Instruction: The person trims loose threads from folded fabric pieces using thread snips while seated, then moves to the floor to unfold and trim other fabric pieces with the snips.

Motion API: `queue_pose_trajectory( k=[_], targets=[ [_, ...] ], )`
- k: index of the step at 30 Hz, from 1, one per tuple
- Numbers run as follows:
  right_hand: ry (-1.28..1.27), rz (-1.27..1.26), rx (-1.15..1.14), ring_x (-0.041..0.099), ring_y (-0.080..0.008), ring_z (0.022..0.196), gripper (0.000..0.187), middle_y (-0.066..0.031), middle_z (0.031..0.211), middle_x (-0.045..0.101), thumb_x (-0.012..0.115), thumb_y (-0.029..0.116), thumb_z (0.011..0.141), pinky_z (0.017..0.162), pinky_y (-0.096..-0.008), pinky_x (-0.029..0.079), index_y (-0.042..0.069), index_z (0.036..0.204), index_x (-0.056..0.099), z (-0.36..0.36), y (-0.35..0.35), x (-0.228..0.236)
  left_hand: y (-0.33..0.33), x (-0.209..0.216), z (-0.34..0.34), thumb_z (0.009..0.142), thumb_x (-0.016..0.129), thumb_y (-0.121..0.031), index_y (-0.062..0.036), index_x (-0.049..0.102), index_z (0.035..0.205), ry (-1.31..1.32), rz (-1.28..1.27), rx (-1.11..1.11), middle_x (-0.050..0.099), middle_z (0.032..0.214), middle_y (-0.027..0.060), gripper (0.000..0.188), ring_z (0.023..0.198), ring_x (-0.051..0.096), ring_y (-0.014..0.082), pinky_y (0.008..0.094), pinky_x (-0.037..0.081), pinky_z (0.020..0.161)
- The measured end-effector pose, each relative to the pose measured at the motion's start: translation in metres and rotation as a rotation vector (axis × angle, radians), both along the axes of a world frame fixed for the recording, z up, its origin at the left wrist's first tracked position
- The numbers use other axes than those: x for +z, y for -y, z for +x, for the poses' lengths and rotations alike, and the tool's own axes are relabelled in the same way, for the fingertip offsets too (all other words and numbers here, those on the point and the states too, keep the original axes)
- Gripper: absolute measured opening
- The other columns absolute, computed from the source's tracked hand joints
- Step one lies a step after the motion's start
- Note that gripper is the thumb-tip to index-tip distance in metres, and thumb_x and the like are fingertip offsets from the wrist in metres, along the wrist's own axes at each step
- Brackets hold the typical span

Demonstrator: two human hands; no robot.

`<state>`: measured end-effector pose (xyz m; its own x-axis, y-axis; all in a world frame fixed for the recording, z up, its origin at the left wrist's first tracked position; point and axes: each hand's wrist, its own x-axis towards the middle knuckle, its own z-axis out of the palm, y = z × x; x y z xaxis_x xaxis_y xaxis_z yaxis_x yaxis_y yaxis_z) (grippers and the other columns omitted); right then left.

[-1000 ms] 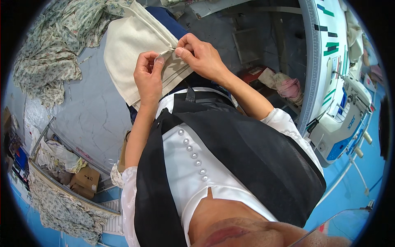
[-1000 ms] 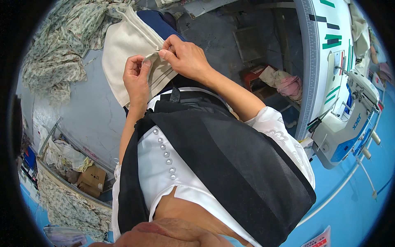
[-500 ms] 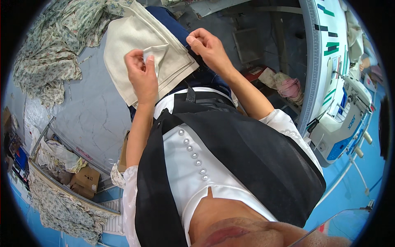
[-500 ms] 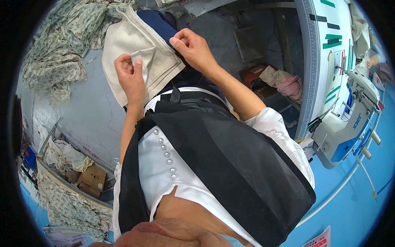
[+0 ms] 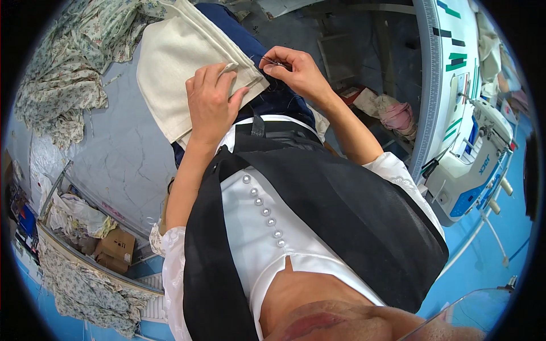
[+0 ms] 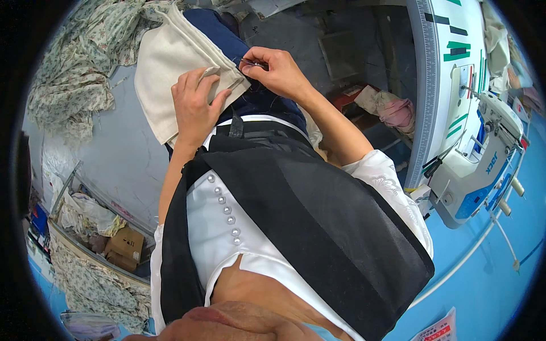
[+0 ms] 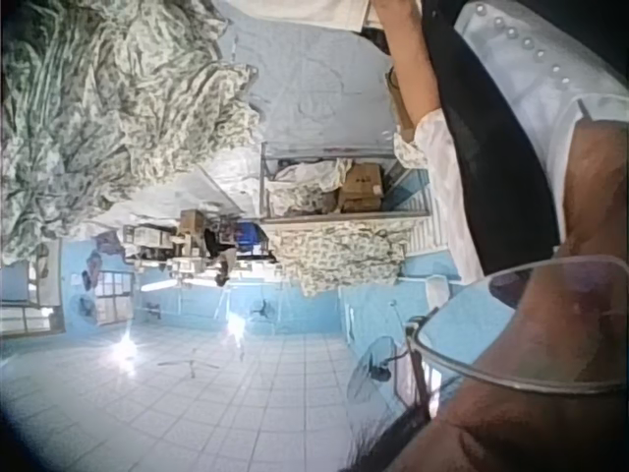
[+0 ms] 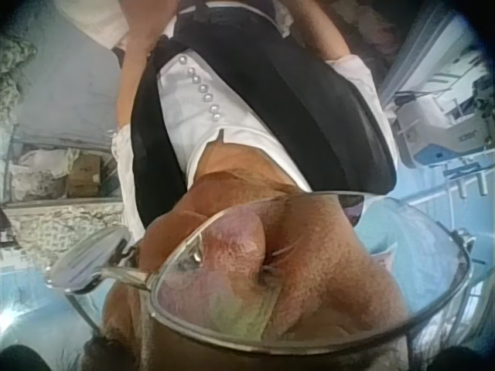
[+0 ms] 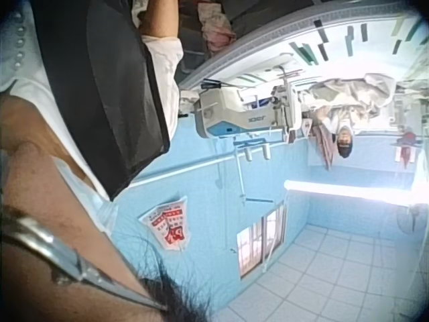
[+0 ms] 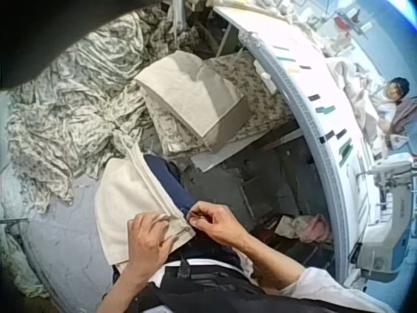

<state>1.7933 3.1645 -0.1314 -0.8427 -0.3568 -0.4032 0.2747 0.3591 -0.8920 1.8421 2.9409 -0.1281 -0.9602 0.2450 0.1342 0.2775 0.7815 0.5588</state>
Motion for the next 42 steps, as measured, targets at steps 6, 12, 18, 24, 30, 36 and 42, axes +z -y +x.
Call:
queue_pose_trajectory(
  k=[6, 12, 18, 24, 30, 36, 42],
  targets=[
    [-0.136, 0.101, 0.110, 0.060, -0.0081, 0.078, 0.023, -0.0025, 0.090, 0.071, 0.068, 0.012, 0.089, 0.074, -0.0260, 0.050, 0.003, 0.109, 0.070, 0.002, 0.008, 0.005, -0.002, -0.014, 0.002, 0.081, 0.079, -0.014, -0.0048, 0.070, 0.097, -0.029, 0.132, 0.039, 0.065, 0.102, 0.0077, 0.021, 0.094, 0.062, 0.0268, 0.0381, 0.047, 0.079],
    [-0.395, 0.156, -0.049, 0.065, -0.0182, 0.071, 0.029, -0.0074, 0.082, 0.070, 0.073, 0.024, 0.088, 0.066, -0.0316, 0.051, 0.007, 0.112, 0.069, 0.007, 0.028, 0.002, -0.006, -0.016, -0.002, 0.085, 0.075, -0.006, -0.0021, 0.071, 0.090, 0.078, 0.344, 0.245, 0.060, 0.082, 0.0098, 0.007, 0.076, 0.060, 0.0283, 0.0392, 0.047, 0.067],
    [-0.876, 0.536, 0.047, 0.066, -0.0243, 0.058, 0.028, -0.0037, 0.069, 0.066, 0.070, 0.037, 0.093, 0.053, -0.0358, 0.049, 0.013, 0.106, 0.062, 0.019, 0.041, 0.009, -0.009, -0.012, -0.002, 0.084, 0.076, -0.005, -0.0024, 0.072, 0.088, -0.014, 0.251, 0.266, 0.056, 0.076, 0.0096, 0.006, 0.072, 0.058, 0.0278, 0.0392, 0.047, 0.064],
    [-0.902, 0.634, 0.085, 0.066, -0.0238, 0.058, 0.022, -0.0036, 0.066, 0.065, 0.071, 0.032, 0.093, 0.052, -0.0350, 0.048, 0.013, 0.100, 0.061, 0.018, 0.047, 0.005, -0.011, -0.008, -0.003, 0.082, 0.076, -0.005, -0.0034, 0.072, 0.088, -0.136, 0.117, 0.185, 0.056, 0.079, 0.0085, 0.008, 0.077, 0.059, 0.0267, 0.0406, 0.049, 0.066],
    [-0.488, 0.468, -0.083, 0.071, -0.0290, 0.070, 0.025, -0.0083, 0.078, 0.072, 0.067, 0.032, 0.095, 0.062, -0.0397, 0.052, 0.009, 0.098, 0.060, 0.008, 0.033, 0.017, -0.010, -0.009, -0.004, 0.084, 0.076, -0.006, -0.0019, 0.070, 0.087, -0.067, 0.243, 0.254, 0.058, 0.076, 0.0099, 0.008, 0.071, 0.059, 0.0273, 0.0387, 0.048, 0.065],
    [-0.317, 0.318, -0.139, 0.070, -0.0270, 0.073, 0.031, -0.0084, 0.079, 0.072, 0.069, 0.037, 0.093, 0.067, -0.0370, 0.051, 0.007, 0.101, 0.064, 0.003, 0.012, 0.001, -0.002, -0.008, -0.007, 0.092, 0.068, -0.006, -0.0010, 0.064, 0.083, 0.399, 0.624, 0.587, 0.058, 0.072, 0.0030, 0.011, 0.061, 0.049, 0.0126, 0.0292, 0.041, 0.059],
    [0.169, -0.057, 0.026, 0.057, -0.0056, 0.072, 0.029, 0.0002, 0.076, 0.068, 0.077, 0.029, 0.089, 0.065, -0.0243, 0.044, 0.000, 0.092, 0.074, 0.003, 0.000, -0.004, 0.015, -0.031, -0.005, 0.090, 0.066, -0.005, -0.0026, 0.064, 0.099, 0.300, 0.683, 0.364, 0.057, 0.082, 0.0054, 0.009, 0.067, 0.051, 0.0133, 0.0283, 0.040, 0.060]
  ],
)
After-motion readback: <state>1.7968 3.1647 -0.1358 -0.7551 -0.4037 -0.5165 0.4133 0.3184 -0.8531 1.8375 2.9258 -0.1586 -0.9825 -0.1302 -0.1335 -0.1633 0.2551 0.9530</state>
